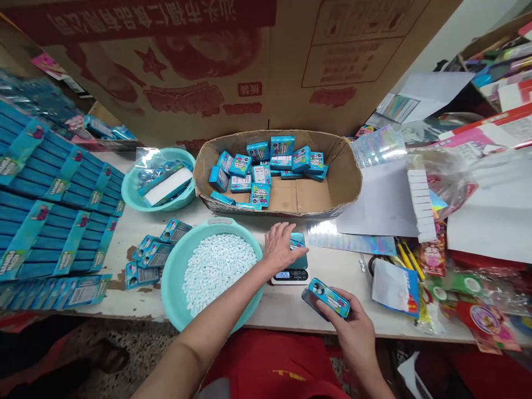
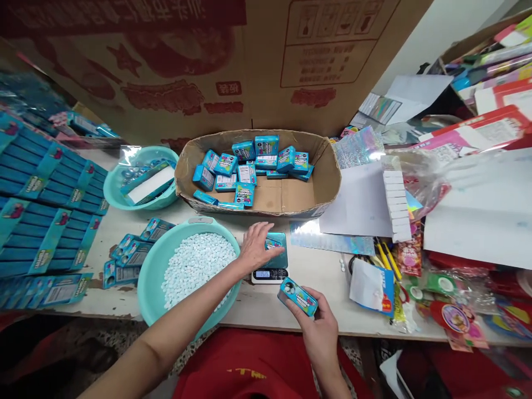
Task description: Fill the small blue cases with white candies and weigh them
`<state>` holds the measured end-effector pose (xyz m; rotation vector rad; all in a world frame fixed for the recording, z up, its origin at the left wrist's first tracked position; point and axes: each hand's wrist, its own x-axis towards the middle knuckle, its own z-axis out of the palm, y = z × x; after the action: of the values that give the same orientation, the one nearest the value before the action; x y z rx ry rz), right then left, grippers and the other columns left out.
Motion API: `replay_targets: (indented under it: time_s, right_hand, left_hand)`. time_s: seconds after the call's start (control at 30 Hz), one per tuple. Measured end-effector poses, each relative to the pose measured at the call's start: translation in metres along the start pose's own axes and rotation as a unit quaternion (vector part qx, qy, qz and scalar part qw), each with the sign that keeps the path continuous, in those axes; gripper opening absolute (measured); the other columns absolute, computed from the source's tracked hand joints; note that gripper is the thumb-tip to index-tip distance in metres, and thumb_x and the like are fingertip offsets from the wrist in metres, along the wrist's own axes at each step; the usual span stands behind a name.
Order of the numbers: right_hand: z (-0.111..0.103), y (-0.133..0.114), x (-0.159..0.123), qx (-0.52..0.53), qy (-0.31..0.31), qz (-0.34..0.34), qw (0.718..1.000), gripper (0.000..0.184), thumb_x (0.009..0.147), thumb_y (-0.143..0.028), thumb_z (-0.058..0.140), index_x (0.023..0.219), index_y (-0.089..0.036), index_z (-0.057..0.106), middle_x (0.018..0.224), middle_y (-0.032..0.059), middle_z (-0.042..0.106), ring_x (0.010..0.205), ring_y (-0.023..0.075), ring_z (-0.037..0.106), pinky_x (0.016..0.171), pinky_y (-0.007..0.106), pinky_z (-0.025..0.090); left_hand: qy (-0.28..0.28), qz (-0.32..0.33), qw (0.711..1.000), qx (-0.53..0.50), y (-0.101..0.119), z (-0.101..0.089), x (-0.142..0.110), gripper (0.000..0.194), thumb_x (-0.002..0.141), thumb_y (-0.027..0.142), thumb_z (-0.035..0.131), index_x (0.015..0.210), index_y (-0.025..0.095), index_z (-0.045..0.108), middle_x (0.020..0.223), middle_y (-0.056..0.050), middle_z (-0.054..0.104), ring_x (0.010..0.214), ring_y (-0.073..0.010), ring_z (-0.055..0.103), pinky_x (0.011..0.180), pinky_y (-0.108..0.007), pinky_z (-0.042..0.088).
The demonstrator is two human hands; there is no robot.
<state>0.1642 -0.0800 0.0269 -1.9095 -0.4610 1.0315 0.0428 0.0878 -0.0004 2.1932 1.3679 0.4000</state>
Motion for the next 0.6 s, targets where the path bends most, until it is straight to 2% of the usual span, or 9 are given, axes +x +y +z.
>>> replay_targets:
  time_s: [0.07, 0.17, 0.3, 0.43, 0.5, 0.6]
  right_hand:
    - [0.002, -0.001, -0.001, -0.001, -0.003, 0.003, 1.000, 0.059, 0.048, -0.050, 0.078, 0.092, -0.015, 0.060, 0.078, 0.0035, 0.066, 0.072, 0.0197, 0.059, 0.068, 0.030, 0.050]
    - [0.003, -0.003, -0.001, 0.007, -0.002, 0.008, 1.000, 0.057, 0.047, -0.049, 0.078, 0.090, -0.015, 0.061, 0.077, 0.0036, 0.066, 0.071, 0.0197, 0.059, 0.067, 0.030, 0.051]
    - [0.003, -0.004, 0.000, 0.015, -0.001, 0.014, 1.000, 0.057, 0.048, -0.049, 0.078, 0.090, -0.015, 0.061, 0.077, 0.0039, 0.067, 0.072, 0.0205, 0.060, 0.067, 0.031, 0.051]
    - [0.004, -0.004, 0.001, 0.010, -0.002, 0.013, 1.000, 0.056, 0.049, -0.050, 0.078, 0.090, -0.015, 0.061, 0.076, 0.0037, 0.067, 0.071, 0.0202, 0.060, 0.066, 0.030, 0.051]
    - [0.004, -0.003, 0.003, 0.008, -0.003, 0.010, 1.000, 0.057, 0.048, -0.051, 0.077, 0.090, -0.015, 0.062, 0.077, 0.0040, 0.067, 0.071, 0.0204, 0.060, 0.066, 0.030, 0.051]
    - [0.005, -0.005, 0.003, -0.007, 0.003, 0.013, 1.000, 0.060, 0.044, -0.052, 0.078, 0.089, -0.016, 0.063, 0.078, 0.0041, 0.068, 0.070, 0.0214, 0.060, 0.065, 0.030, 0.051]
  left_hand:
    - [0.004, -0.019, 1.000, 0.000, -0.001, 0.002, 0.003, 0.061, 0.073, 0.042, 0.066, 0.127, 0.021, 0.046, 0.132, -0.008, 0.047, 0.123, -0.0277, 0.036, 0.103, -0.045, 0.030]
    - [0.024, -0.035, 0.999, -0.011, -0.016, -0.001, 0.006, 0.060, 0.074, 0.040, 0.066, 0.127, 0.020, 0.047, 0.131, -0.008, 0.048, 0.122, -0.0266, 0.038, 0.103, -0.043, 0.031]
    - [0.028, -0.005, 0.999, -0.034, -0.043, -0.015, 0.007, 0.056, 0.078, 0.039, 0.063, 0.127, 0.016, 0.045, 0.131, -0.011, 0.047, 0.122, -0.0255, 0.040, 0.103, -0.040, 0.031]
    - [-0.015, 0.030, 0.994, -0.103, -0.048, -0.026, 0.011, 0.039, 0.090, 0.035, 0.044, 0.126, 0.018, 0.046, 0.122, -0.009, 0.054, 0.115, -0.0206, 0.048, 0.099, -0.037, 0.037]
    - [-0.060, 0.074, 0.992, -0.087, -0.040, -0.025, 0.012, 0.041, 0.087, 0.036, 0.050, 0.125, 0.020, 0.046, 0.124, -0.007, 0.053, 0.115, -0.0212, 0.047, 0.099, -0.036, 0.037]
    - [-0.152, 0.133, 0.979, 0.022, -0.026, -0.021, 0.007, 0.043, 0.078, 0.030, 0.064, 0.118, 0.020, 0.053, 0.117, -0.008, 0.057, 0.111, -0.0251, 0.050, 0.095, -0.037, 0.040]
